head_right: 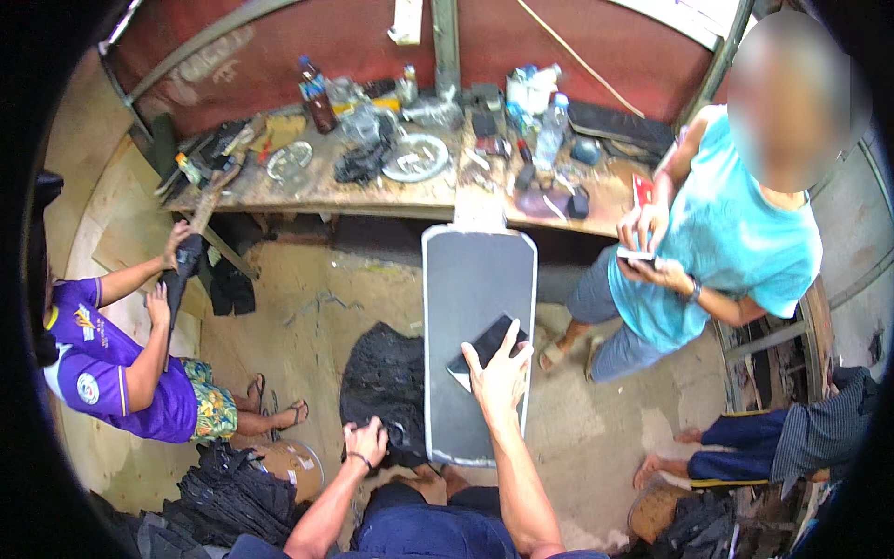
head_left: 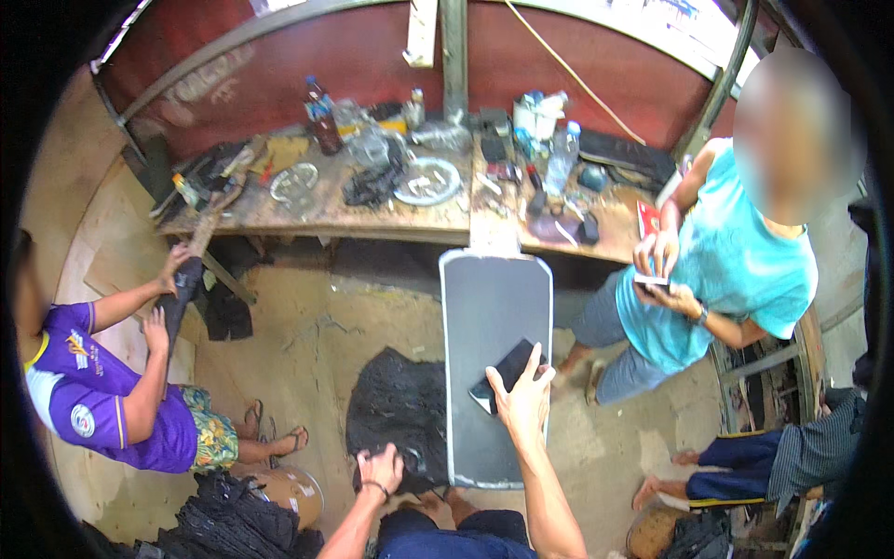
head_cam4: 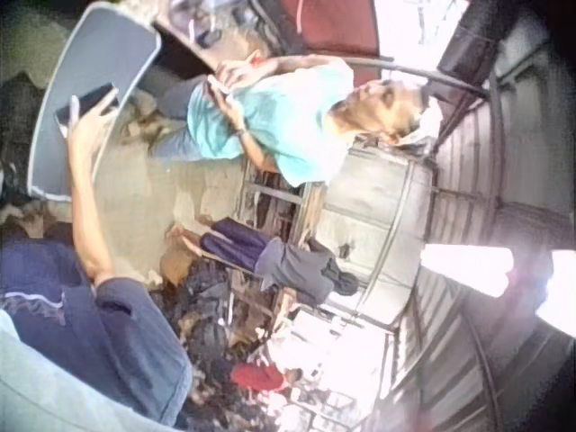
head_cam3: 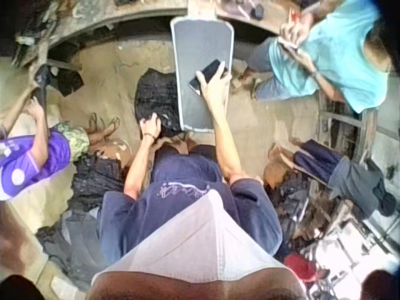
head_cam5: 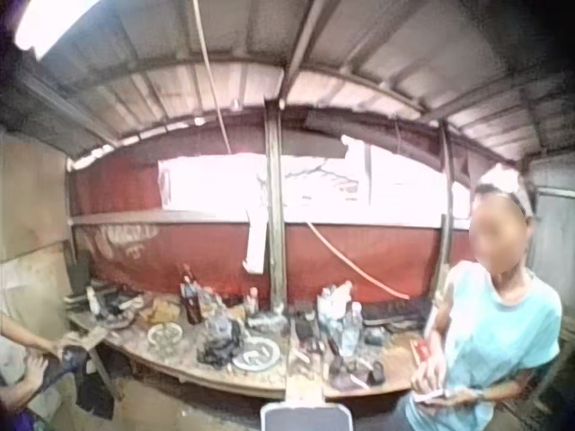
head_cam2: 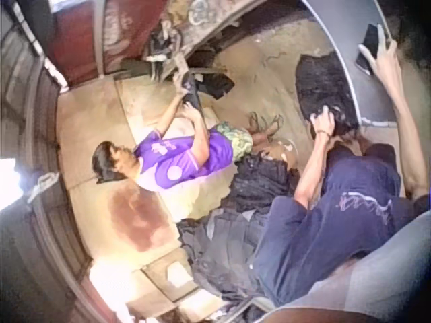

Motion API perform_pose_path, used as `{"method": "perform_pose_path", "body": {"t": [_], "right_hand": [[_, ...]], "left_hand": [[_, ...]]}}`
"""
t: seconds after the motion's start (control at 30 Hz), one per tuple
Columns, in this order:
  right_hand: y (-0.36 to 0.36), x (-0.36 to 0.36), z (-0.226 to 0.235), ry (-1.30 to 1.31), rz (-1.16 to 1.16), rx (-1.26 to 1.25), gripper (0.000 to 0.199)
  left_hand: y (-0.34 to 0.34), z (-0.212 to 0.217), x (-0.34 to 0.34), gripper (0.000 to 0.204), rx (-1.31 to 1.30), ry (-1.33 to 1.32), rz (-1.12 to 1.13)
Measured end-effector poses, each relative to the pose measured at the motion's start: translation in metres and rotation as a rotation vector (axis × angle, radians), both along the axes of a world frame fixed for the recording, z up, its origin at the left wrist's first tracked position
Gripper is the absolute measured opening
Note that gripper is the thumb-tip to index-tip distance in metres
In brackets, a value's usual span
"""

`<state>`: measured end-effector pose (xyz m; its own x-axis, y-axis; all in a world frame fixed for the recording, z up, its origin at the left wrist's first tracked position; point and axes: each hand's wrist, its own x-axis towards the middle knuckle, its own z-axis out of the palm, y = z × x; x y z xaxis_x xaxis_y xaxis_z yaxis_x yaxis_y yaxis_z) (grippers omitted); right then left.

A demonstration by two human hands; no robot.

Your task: The person irons black shorts on a small ironing board using a handheld iron. They repeatedly smooth the fabric, flip the shorts, and continue ironing different sections. The person also handles a white template and places it on the board before ironing.

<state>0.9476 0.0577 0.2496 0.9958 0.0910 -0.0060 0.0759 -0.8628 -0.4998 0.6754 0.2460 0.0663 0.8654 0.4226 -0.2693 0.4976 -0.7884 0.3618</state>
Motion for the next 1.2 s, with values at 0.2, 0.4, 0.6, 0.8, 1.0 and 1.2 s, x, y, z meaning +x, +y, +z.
{"method": "perform_pose_path", "body": {"t": [0.2, 0.4, 0.6, 0.8, 1.0, 1.2], "right_hand": [[0.028, 0.013, -0.009, 0.081, -0.079, -0.135, 0.136], [-0.016, 0.013, 0.0, 0.287, -0.11, -0.121, 0.146], [-0.069, 0.039, 0.005, 0.537, -0.315, 0.744, 0.131], [-0.076, 0.151, -0.019, 0.403, -0.431, 1.269, 0.112], [-0.089, 0.407, -0.062, -0.54, -0.375, 0.415, 0.115], [-0.119, 0.548, -0.086, -0.278, -0.437, 0.028, 0.121]], "left_hand": [[-0.018, 0.027, -0.011, 0.024, 0.018, -0.097, 0.13], [-0.002, 0.03, -0.004, 0.025, -0.055, -0.157, 0.142], [0.013, 0.022, 0.014, 0.025, -0.093, -0.122, 0.095], [0.016, 0.022, 0.033, 0.024, -0.108, -0.095, 0.178], [0.01, 0.015, 0.041, 0.029, -0.057, 0.048, 0.221], [-0.005, 0.021, 0.049, 0.032, 0.02, 0.15, 0.216]]}}
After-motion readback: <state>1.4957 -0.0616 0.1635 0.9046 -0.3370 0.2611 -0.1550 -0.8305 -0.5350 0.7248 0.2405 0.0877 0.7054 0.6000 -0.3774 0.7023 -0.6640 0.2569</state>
